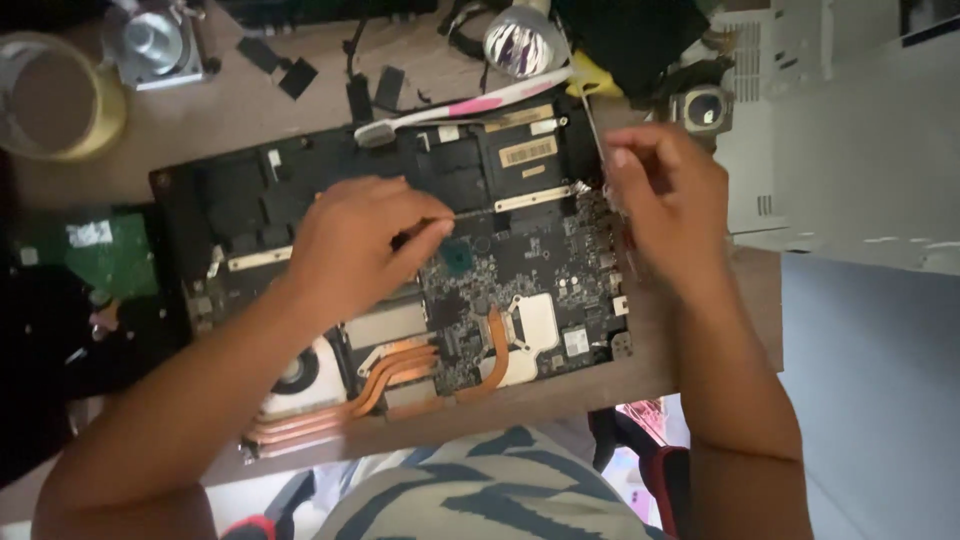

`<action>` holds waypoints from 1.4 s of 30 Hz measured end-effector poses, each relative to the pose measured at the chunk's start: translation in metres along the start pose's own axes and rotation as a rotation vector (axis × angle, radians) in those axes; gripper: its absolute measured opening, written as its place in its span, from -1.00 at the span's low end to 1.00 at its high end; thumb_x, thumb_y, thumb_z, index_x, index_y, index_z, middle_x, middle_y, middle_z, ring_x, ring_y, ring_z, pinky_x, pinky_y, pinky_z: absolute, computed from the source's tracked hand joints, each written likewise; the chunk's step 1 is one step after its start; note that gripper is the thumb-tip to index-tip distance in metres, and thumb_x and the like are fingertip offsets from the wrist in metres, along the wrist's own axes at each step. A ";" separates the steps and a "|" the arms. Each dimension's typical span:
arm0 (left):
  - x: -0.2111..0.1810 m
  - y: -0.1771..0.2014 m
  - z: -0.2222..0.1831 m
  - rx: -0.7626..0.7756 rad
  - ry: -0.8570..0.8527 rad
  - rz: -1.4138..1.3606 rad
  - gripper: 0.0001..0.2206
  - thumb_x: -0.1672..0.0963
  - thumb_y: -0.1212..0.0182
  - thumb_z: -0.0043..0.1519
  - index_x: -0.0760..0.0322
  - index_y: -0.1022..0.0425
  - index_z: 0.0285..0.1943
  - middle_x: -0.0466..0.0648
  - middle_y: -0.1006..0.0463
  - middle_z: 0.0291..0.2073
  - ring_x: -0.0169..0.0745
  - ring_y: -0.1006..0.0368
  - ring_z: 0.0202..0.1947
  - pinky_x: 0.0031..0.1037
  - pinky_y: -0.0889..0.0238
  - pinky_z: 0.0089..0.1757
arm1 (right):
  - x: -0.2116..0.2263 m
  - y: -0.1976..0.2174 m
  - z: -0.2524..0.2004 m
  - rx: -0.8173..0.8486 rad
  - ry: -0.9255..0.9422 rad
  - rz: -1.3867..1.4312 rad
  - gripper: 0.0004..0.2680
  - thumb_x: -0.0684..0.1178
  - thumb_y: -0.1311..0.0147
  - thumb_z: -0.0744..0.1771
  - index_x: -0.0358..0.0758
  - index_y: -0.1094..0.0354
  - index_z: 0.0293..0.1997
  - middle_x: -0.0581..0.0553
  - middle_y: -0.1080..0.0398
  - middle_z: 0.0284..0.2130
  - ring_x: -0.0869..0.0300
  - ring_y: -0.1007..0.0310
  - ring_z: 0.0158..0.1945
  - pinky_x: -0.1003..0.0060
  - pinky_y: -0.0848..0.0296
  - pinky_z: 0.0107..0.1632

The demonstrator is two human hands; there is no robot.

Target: Repairing a laptop by connecting internal ribbon cables and using a screwdriver on the motherboard

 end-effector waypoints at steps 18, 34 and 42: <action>0.022 0.011 -0.004 -0.050 0.118 -0.023 -0.85 0.21 -0.23 0.34 0.24 -0.61 0.04 0.11 -0.56 -0.29 0.23 -0.48 -0.20 -0.08 -0.37 -0.21 | -0.002 -0.011 0.001 0.170 -0.088 -0.225 -0.88 -0.18 -0.10 0.47 -0.30 -0.53 0.11 -0.42 -0.47 -0.27 -0.21 -0.54 -0.20 -0.02 -0.51 -0.14; 0.024 -0.002 -0.001 0.058 0.099 0.087 -0.86 0.17 -0.21 0.34 0.25 -0.63 0.00 0.07 -0.56 -0.28 0.16 -0.47 -0.25 -0.16 -0.37 -0.24 | -0.018 -0.007 -0.002 0.309 -0.253 -0.327 -0.80 -0.16 -0.04 0.44 -0.18 -0.47 0.21 -0.32 -0.56 -0.27 -0.18 -0.56 -0.21 -0.04 -0.49 -0.14; 0.029 -0.005 -0.005 0.039 0.097 0.077 -0.85 0.18 -0.21 0.34 0.22 -0.63 0.03 0.05 -0.54 -0.30 0.14 -0.46 -0.25 -0.19 -0.35 -0.25 | -0.012 -0.013 -0.004 0.362 -0.226 -0.407 -0.74 -0.12 -0.12 0.41 -0.17 -0.45 0.27 -0.31 -0.57 -0.21 -0.24 -0.54 -0.14 -0.10 -0.46 -0.07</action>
Point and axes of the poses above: each hand's wrist, its own z-axis towards the middle knuckle, its own y-axis out of the back of the hand, x = y × z, the point moved 9 cm from there along z, towards the middle knuckle
